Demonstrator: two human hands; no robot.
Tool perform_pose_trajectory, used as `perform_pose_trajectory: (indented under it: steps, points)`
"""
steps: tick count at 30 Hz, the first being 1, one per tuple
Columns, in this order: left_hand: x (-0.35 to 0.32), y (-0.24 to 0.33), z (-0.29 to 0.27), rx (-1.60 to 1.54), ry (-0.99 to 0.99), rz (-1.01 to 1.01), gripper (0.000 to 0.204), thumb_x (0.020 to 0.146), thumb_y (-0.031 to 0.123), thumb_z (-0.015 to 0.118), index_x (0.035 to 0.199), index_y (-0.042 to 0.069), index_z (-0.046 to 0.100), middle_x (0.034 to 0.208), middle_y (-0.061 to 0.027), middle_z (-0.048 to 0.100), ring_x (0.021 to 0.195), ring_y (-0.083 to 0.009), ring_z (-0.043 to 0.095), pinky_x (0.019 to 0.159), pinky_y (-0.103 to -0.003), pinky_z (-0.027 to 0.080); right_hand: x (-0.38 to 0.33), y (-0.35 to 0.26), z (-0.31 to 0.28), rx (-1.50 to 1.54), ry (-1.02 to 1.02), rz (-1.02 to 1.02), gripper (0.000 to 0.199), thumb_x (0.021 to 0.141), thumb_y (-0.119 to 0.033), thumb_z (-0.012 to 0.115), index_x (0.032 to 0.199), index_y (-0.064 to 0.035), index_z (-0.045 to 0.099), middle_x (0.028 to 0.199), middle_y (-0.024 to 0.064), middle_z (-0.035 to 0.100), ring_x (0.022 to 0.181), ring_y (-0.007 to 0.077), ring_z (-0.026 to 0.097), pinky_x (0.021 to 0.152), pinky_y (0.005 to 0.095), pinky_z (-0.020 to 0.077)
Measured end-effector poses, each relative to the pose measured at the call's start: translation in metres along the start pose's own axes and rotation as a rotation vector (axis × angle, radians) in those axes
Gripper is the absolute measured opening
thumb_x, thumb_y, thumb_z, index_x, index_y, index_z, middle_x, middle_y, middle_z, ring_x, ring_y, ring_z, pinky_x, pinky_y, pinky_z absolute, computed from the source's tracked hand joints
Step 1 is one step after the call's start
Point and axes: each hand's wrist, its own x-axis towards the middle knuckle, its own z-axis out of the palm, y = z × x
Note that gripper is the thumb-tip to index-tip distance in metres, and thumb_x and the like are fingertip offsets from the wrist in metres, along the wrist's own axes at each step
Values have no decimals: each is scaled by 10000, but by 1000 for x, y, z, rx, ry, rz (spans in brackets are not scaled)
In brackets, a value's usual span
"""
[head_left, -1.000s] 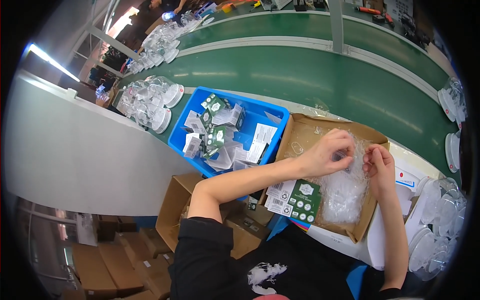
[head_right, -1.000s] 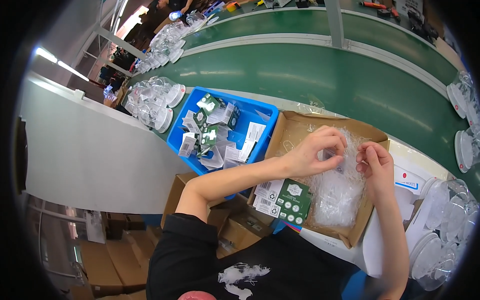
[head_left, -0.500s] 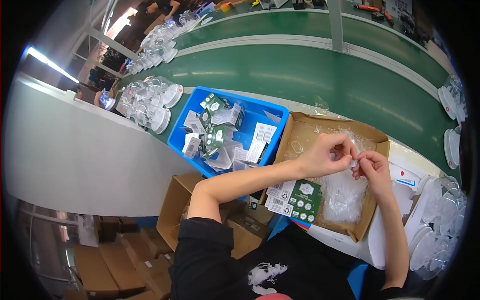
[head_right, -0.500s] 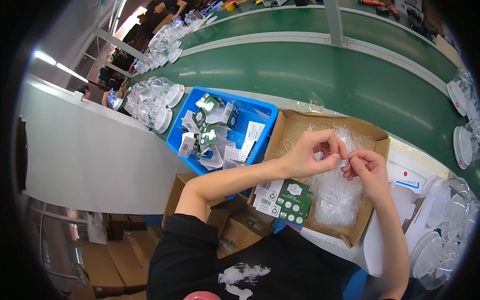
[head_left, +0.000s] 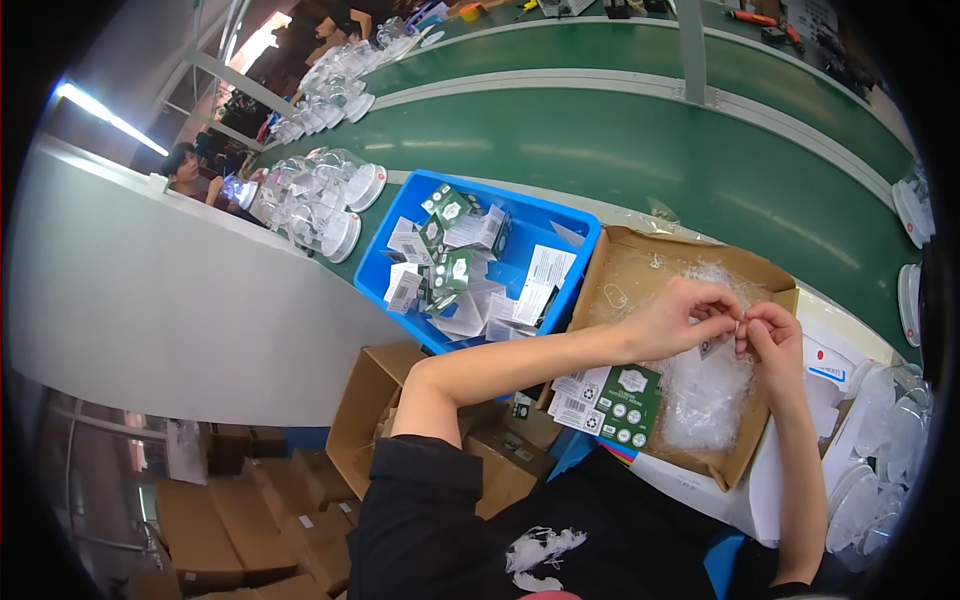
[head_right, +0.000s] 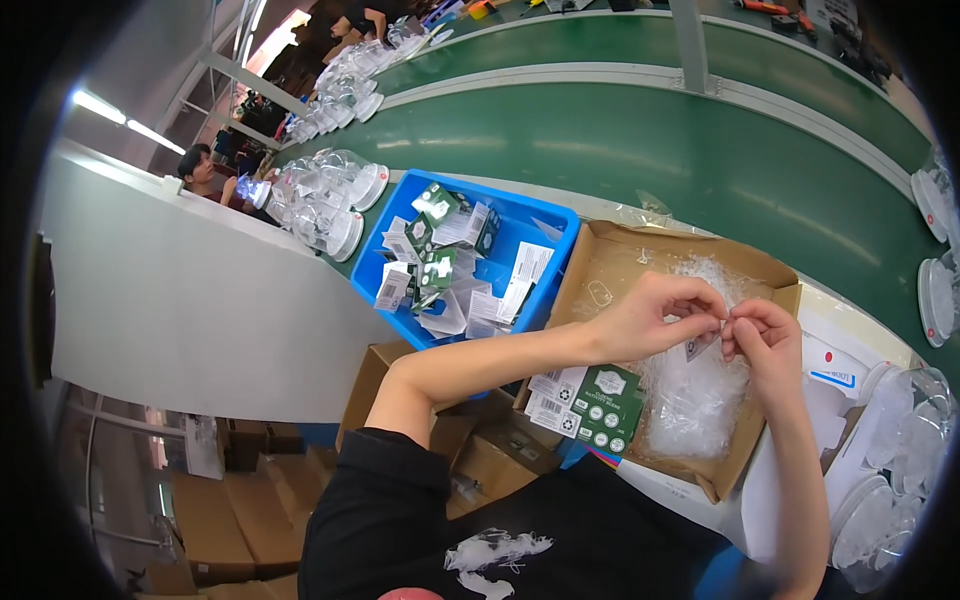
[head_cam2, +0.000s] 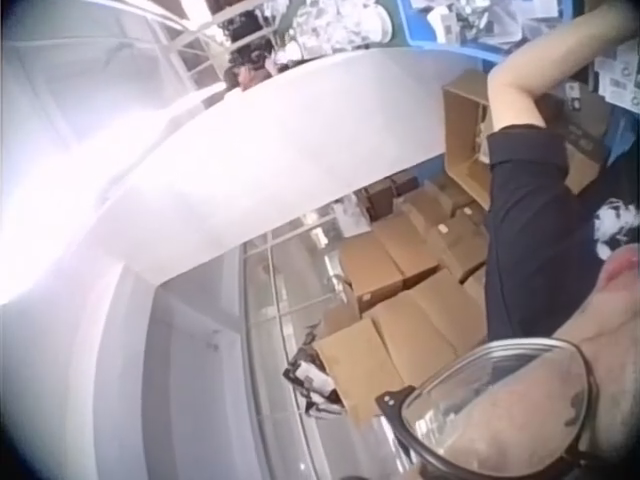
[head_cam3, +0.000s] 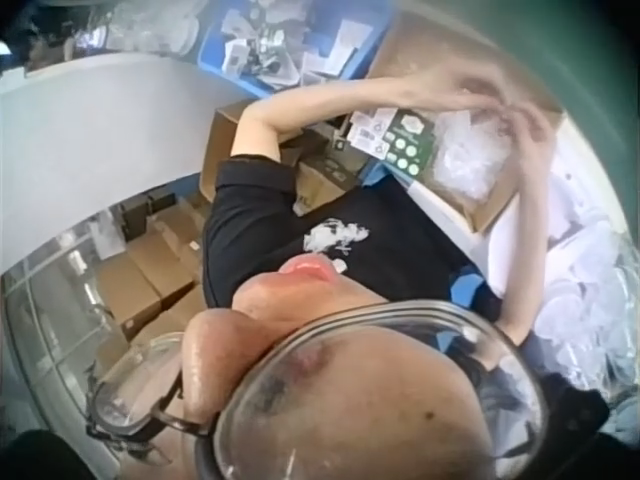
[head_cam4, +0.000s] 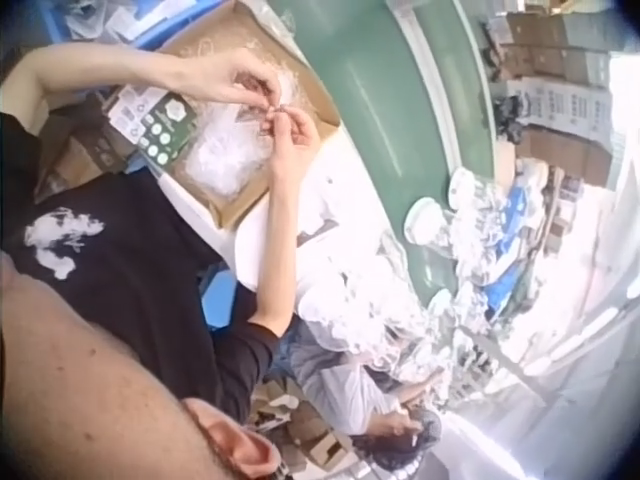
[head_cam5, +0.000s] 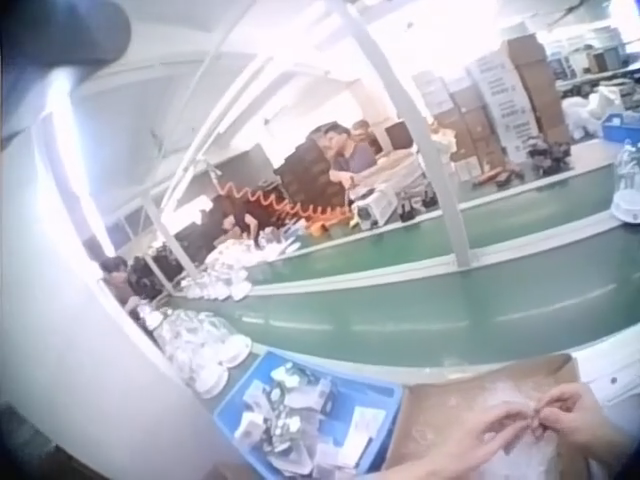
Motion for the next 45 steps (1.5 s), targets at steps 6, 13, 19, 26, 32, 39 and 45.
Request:
perform_pose_trajectory:
  steps: [6, 13, 19, 26, 32, 39, 45]
  points:
    - [0, -1, -2, 69, 68, 8, 145, 868, 28, 633, 1003, -22, 620, 868, -74, 670, 799, -111, 646, 728, -255, 524, 2, 2, 4, -20, 24, -53, 107, 916, -23, 558, 997, 10, 621, 839, 63, 631, 683, 117, 583, 600, 251, 494]
    - [1, 3, -4, 129, 89, 29, 110, 857, 43, 642, 954, -7, 657, 893, -66, 681, 797, -118, 647, 716, -254, 523, 2, -2, 11, -105, 100, -75, 122, 903, -13, 578, 1016, 13, 615, 847, 52, 625, 683, 100, 570, 611, 232, 480]
    - [1, 0, 0, 74, 117, 57, 148, 850, 37, 641, 992, -3, 624, 867, -65, 673, 791, -115, 644, 706, -255, 515, 1, -1, 8, -175, 58, -72, 85, 928, -46, 558, 993, -1, 590, 844, 34, 602, 701, 87, 562, 626, 223, 475]
    - [0, -1, -1, 92, 141, 29, 188, 842, 35, 642, 1015, -5, 580, 843, -66, 669, 775, -111, 642, 689, -249, 511, 1, -1, 11, -173, 3, -100, 116, 966, -114, 524, 977, -15, 584, 831, 20, 577, 725, 80, 542, 626, 219, 465]
    - [1, -1, 1, 84, 138, 30, 185, 838, 29, 638, 1006, -7, 571, 821, -71, 670, 751, -113, 641, 665, -250, 512, -1, 2, 12, -198, 64, -148, 130, 974, -108, 509, 982, -9, 592, 839, 20, 571, 722, 78, 530, 627, 214, 453]
    - [0, -2, -1, 42, 132, 41, 172, 841, 22, 629, 1000, -6, 571, 820, -64, 660, 739, -108, 631, 657, -252, 514, -4, 1, 17, -279, 59, -206, 115, 958, -63, 522, 987, 14, 602, 875, 27, 571, 724, 74, 528, 619, 202, 440]
    - [2, -2, 0, 45, 139, 36, 160, 844, 16, 630, 992, -4, 574, 815, -56, 645, 744, -97, 622, 662, -240, 507, -5, 3, 16, -298, 80, -218, 121, 956, -53, 521, 1001, 17, 609, 880, 30, 574, 703, 68, 522, 600, 195, 434]
